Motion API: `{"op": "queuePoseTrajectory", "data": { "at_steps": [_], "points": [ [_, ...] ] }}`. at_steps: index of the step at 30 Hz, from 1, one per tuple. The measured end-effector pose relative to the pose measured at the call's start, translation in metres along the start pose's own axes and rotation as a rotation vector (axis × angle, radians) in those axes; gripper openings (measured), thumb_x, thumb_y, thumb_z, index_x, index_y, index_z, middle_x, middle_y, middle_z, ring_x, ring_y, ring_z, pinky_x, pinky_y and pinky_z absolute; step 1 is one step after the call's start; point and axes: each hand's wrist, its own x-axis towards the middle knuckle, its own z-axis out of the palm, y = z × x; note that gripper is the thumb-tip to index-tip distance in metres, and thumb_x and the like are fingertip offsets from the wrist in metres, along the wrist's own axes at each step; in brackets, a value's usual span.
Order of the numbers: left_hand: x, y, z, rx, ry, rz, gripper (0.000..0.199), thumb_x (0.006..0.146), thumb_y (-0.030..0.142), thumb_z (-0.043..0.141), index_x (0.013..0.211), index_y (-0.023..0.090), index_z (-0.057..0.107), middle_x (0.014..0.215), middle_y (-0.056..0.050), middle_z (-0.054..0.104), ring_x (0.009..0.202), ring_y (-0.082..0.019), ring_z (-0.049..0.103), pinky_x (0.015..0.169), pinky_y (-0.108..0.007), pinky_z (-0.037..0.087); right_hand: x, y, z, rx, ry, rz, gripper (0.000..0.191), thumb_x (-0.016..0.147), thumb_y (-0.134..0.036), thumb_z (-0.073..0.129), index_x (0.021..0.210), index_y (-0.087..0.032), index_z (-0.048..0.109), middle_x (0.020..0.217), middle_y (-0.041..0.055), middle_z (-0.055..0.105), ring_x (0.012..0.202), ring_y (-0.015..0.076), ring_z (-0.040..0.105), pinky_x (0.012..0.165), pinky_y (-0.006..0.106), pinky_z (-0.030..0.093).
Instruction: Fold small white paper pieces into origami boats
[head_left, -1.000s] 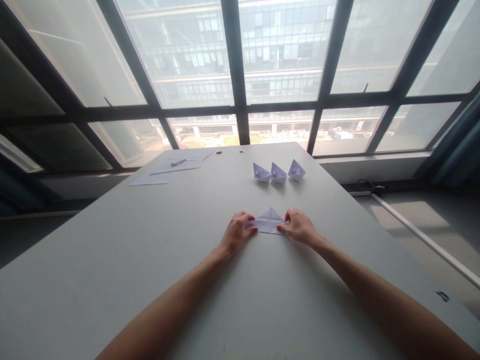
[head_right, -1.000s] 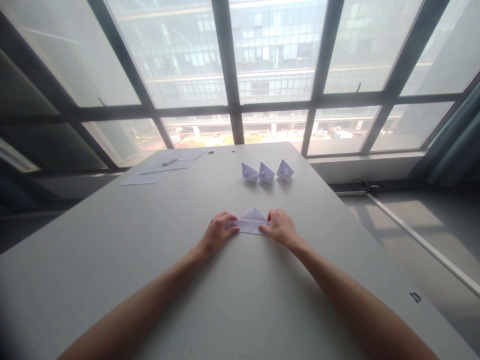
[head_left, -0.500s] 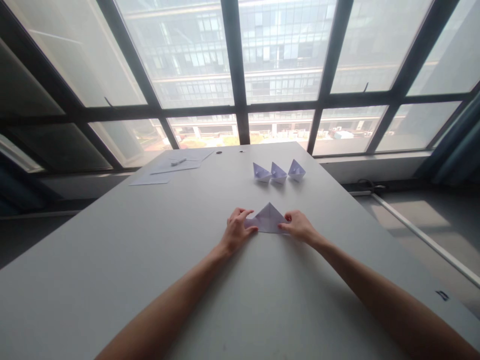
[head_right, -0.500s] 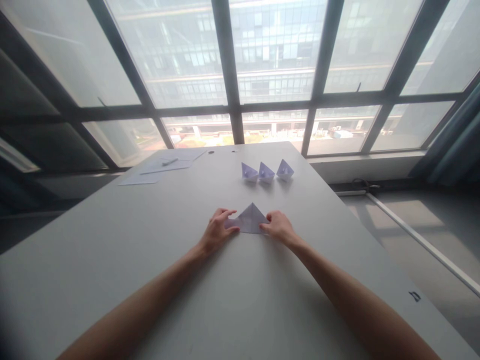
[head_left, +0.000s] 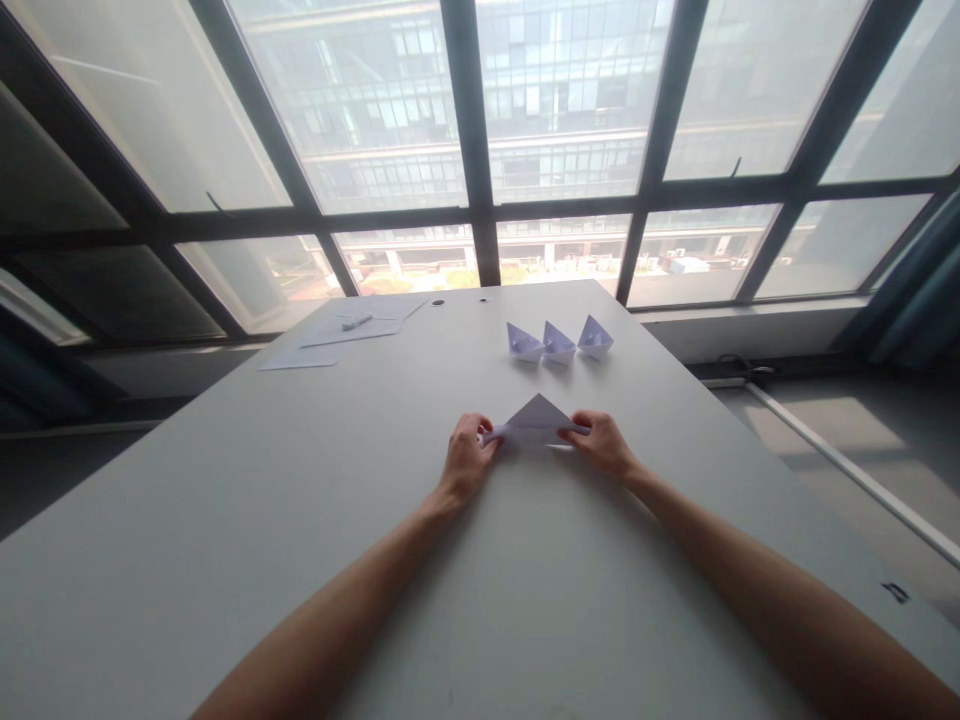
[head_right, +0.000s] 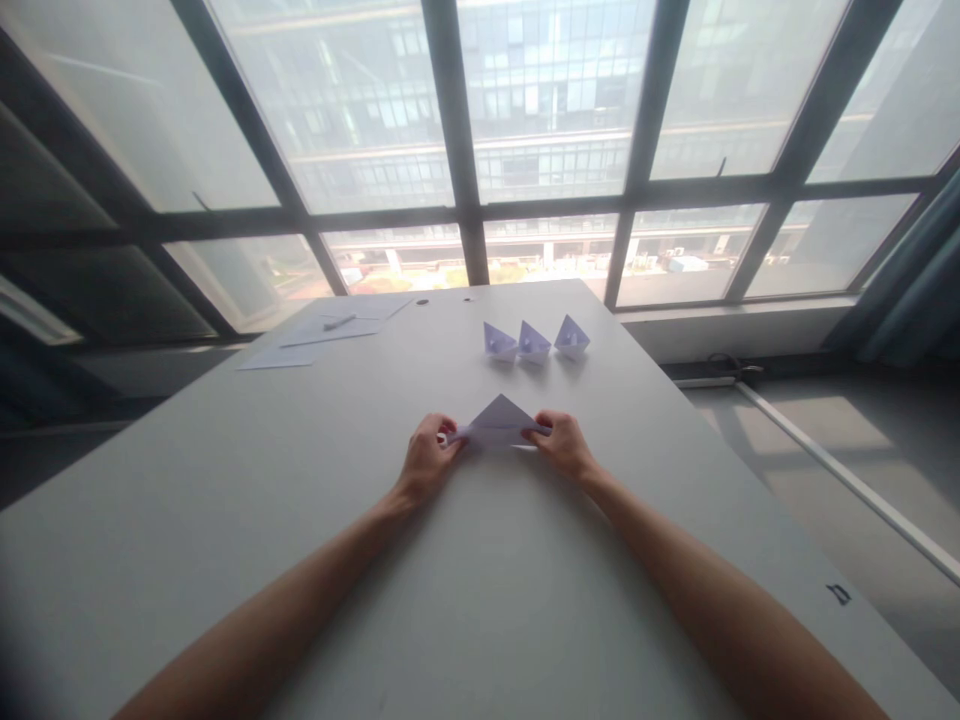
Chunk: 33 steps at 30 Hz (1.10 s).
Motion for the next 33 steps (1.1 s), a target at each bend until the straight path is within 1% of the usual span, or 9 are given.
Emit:
{"op": "queuePoseTrajectory", "data": {
  "at_steps": [3, 6, 10, 17, 19, 21, 24, 28, 33],
  "points": [
    [-0.0016, 0.0012, -0.0001, -0.043, 0.025, 0.044, 0.006, 0.080, 0.022, 0.065, 0.080, 0.020, 0.060, 0.095, -0.004, 0.058, 0.086, -0.019, 0.059, 0.077, -0.032, 0.052, 0.0001, -0.0009, 0.0000, 0.014, -0.005, 0.010, 0.027, 0.077, -0.042, 0.063, 0.068, -0.017, 0.063, 0.065, 0.0001, 0.062, 0.066, 0.0169, 0.056, 0.062, 0.026, 0.039],
    [-0.0028, 0.0041, -0.0011, -0.054, 0.021, 0.082, 0.005, 0.080, 0.021, 0.065, 0.077, 0.020, 0.061, 0.099, -0.004, 0.056, 0.092, -0.019, 0.059, 0.079, -0.031, 0.053, 0.0005, -0.0005, -0.0005, 0.030, -0.004, 0.017, 0.028, 0.077, -0.043, 0.062, 0.068, -0.017, 0.063, 0.065, 0.0002, 0.061, 0.065, 0.0165, 0.055, 0.061, 0.026, 0.039],
    [-0.0029, 0.0064, -0.0021, 0.010, -0.012, 0.118, 0.005, 0.082, 0.020, 0.064, 0.077, 0.021, 0.061, 0.090, -0.002, 0.060, 0.086, -0.019, 0.060, 0.080, -0.032, 0.050, 0.0014, 0.0011, -0.0004, 0.037, -0.001, 0.020, 0.028, 0.077, -0.043, 0.063, 0.067, -0.017, 0.062, 0.063, -0.0005, 0.059, 0.063, 0.0158, 0.053, 0.060, 0.025, 0.037],
    [-0.0042, 0.0071, -0.0013, -0.021, -0.112, 0.049, 0.003, 0.086, 0.021, 0.058, 0.086, 0.021, 0.061, 0.091, -0.002, 0.070, 0.085, -0.020, 0.065, 0.081, -0.032, 0.048, 0.0016, 0.0002, 0.0009, 0.013, 0.004, 0.018, 0.030, 0.077, -0.044, 0.063, 0.065, -0.017, 0.058, 0.061, -0.0016, 0.055, 0.062, 0.0149, 0.050, 0.058, 0.025, 0.035],
    [-0.0041, 0.0070, -0.0012, -0.027, -0.108, 0.038, 0.004, 0.087, 0.021, 0.057, 0.085, 0.020, 0.060, 0.087, -0.002, 0.069, 0.081, -0.019, 0.064, 0.077, -0.031, 0.049, 0.0014, 0.0001, 0.0008, 0.009, 0.003, 0.019, 0.030, 0.077, -0.044, 0.063, 0.065, -0.018, 0.058, 0.061, -0.0017, 0.054, 0.062, 0.0147, 0.049, 0.058, 0.025, 0.034],
    [-0.0038, 0.0066, -0.0011, -0.032, -0.072, 0.054, 0.005, 0.087, 0.020, 0.057, 0.083, 0.020, 0.060, 0.085, -0.002, 0.066, 0.079, -0.019, 0.064, 0.075, -0.030, 0.050, 0.0011, 0.0003, 0.0006, 0.008, 0.000, 0.021, 0.029, 0.077, -0.044, 0.062, 0.066, -0.018, 0.058, 0.061, -0.0014, 0.055, 0.062, 0.0151, 0.050, 0.058, 0.025, 0.035],
    [-0.0038, 0.0052, -0.0006, -0.035, 0.022, 0.076, 0.005, 0.088, 0.019, 0.056, 0.091, 0.020, 0.059, 0.093, -0.004, 0.062, 0.079, -0.017, 0.062, 0.076, -0.030, 0.051, 0.0008, 0.0007, 0.0003, 0.016, -0.004, 0.020, 0.028, 0.077, -0.043, 0.061, 0.067, -0.018, 0.060, 0.063, -0.0012, 0.057, 0.063, 0.0157, 0.051, 0.059, 0.025, 0.036],
    [-0.0038, 0.0026, 0.0010, -0.086, 0.086, 0.037, 0.018, 0.088, 0.018, 0.057, 0.106, 0.021, 0.056, 0.108, -0.005, 0.059, 0.069, -0.012, 0.058, 0.074, -0.030, 0.054, 0.0008, 0.0011, 0.0000, 0.019, -0.014, 0.019, 0.027, 0.078, -0.043, 0.061, 0.068, -0.017, 0.061, 0.063, -0.0009, 0.058, 0.064, 0.0164, 0.053, 0.060, 0.026, 0.038],
    [-0.0004, 0.0005, -0.0002, -0.154, 0.053, -0.031, 0.013, 0.088, 0.027, 0.061, 0.094, 0.016, 0.064, 0.121, -0.012, 0.057, 0.063, -0.010, 0.060, 0.070, -0.030, 0.057, 0.0003, 0.0001, -0.0002, 0.035, -0.009, 0.032, 0.027, 0.077, -0.043, 0.062, 0.067, -0.017, 0.061, 0.062, -0.0012, 0.058, 0.063, 0.0161, 0.052, 0.060, 0.026, 0.038]
  ]
}}
